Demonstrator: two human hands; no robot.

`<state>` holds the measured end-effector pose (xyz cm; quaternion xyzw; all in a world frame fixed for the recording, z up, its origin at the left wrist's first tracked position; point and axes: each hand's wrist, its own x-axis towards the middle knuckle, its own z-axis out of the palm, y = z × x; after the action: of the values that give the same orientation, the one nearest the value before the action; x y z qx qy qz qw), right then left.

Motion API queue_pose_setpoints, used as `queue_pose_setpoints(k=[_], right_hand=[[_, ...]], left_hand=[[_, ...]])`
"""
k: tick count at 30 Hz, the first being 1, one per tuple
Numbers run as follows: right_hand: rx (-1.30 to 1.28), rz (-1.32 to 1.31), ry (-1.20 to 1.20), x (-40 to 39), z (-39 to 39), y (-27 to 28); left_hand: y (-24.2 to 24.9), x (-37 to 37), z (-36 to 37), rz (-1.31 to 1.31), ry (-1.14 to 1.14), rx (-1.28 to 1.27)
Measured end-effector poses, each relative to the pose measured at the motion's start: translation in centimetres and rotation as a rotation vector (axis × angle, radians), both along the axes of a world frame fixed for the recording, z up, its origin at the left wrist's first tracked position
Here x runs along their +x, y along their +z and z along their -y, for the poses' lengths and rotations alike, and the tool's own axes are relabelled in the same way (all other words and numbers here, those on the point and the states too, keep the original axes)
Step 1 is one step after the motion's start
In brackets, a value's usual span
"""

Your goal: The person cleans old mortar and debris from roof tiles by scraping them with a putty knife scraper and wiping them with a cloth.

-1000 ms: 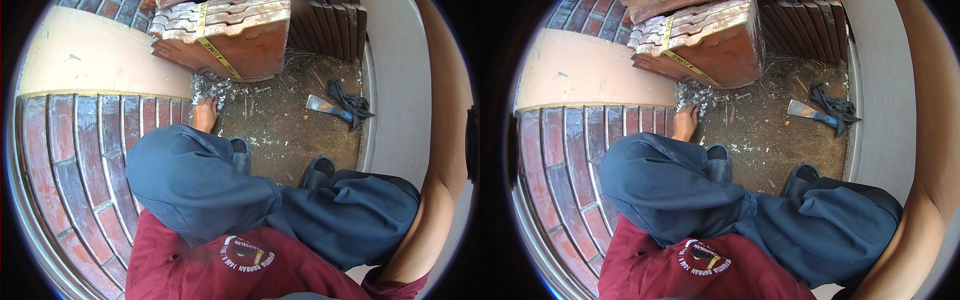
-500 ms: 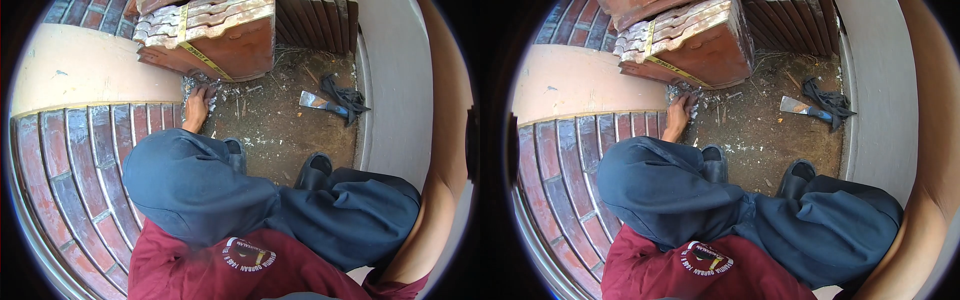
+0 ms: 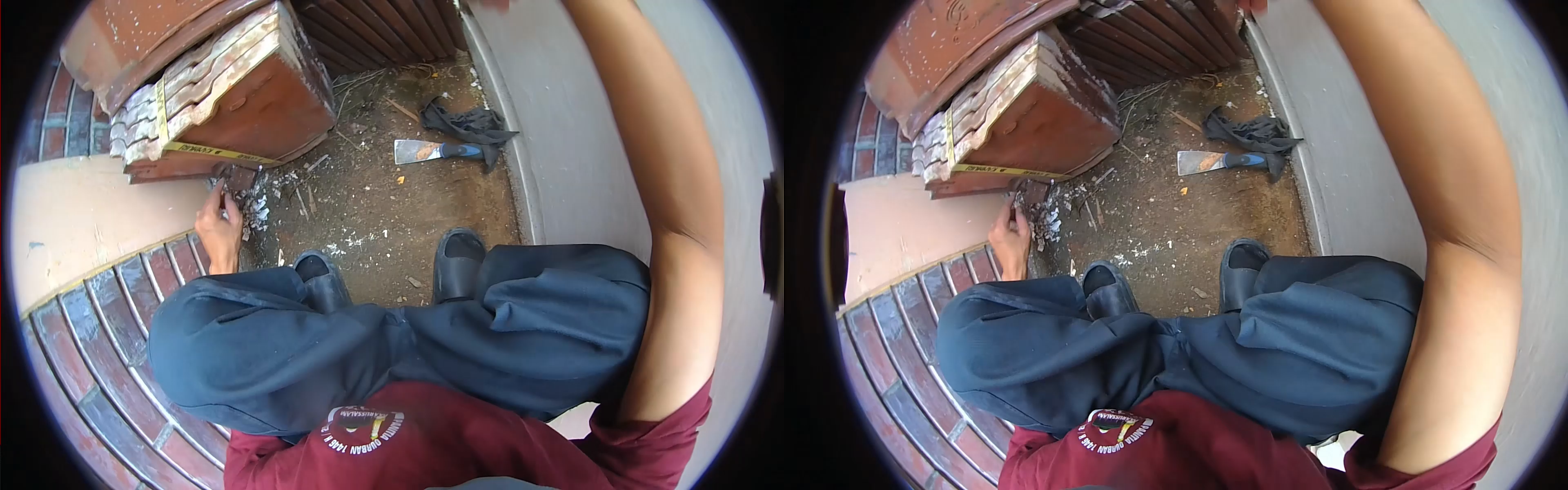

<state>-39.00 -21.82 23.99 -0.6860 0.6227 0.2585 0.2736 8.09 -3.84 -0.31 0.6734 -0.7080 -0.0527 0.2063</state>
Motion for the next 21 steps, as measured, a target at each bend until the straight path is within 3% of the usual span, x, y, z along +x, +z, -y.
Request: queue_pose_setpoints(k=[1,3,6,7,8,11,14,16,19,20,21], right_hand=[[0.102,-0.088,0.034,0.4,-0.6,-2.5],[0.306,-0.266,0.104,0.8,-1.9,-7.7],[0.236,-0.145,0.230,0.3,-6.1,-14.4],[0.148,-0.206,0.459,0.6,-7.0,-16.0],[0.062,-0.183,0.461,0.2,-8.1,-17.7],[-0.064,-0.057,0.481,-1.5,-10.9,-22.8],[0.015,-0.032,0.463,-1.3,-12.5,-24.8],[-0.027,-0.033,0.628,-1.9,-12.0,-28.1],[-0.010,0.039,0.463,-0.2,-10.1,-23.0],[-0.031,0.168,0.471,-0.1,-9.0,-21.5],[0.092,0.250,0.360,0.5,-7.8,-19.9]], left_hand=[[1.0,-0.5,-0.4,-0.103,0.059,0.046],[3.2,-1.0,-0.6,-0.156,-0.077,0.145],[3.6,-0.9,-1.4,-0.464,-0.119,0.335],[3.8,-0.7,-1.6,-0.601,-0.109,0.398],[4.5,-1.0,-2.1,-0.742,-0.101,0.467],[7.5,-1.7,-3.0,-0.816,-0.087,0.620],[9.2,-1.9,-3.4,-0.953,-0.139,0.657],[10.7,-1.7,-3.1,-1.011,-0.153,0.707],[11.9,-1.2,-2.5,-1.090,-0.204,0.761],[12.3,-0.9,-2.3,-1.113,-0.226,0.775],[12.5,-0.9,-1.9,-1.123,-0.297,0.780]])
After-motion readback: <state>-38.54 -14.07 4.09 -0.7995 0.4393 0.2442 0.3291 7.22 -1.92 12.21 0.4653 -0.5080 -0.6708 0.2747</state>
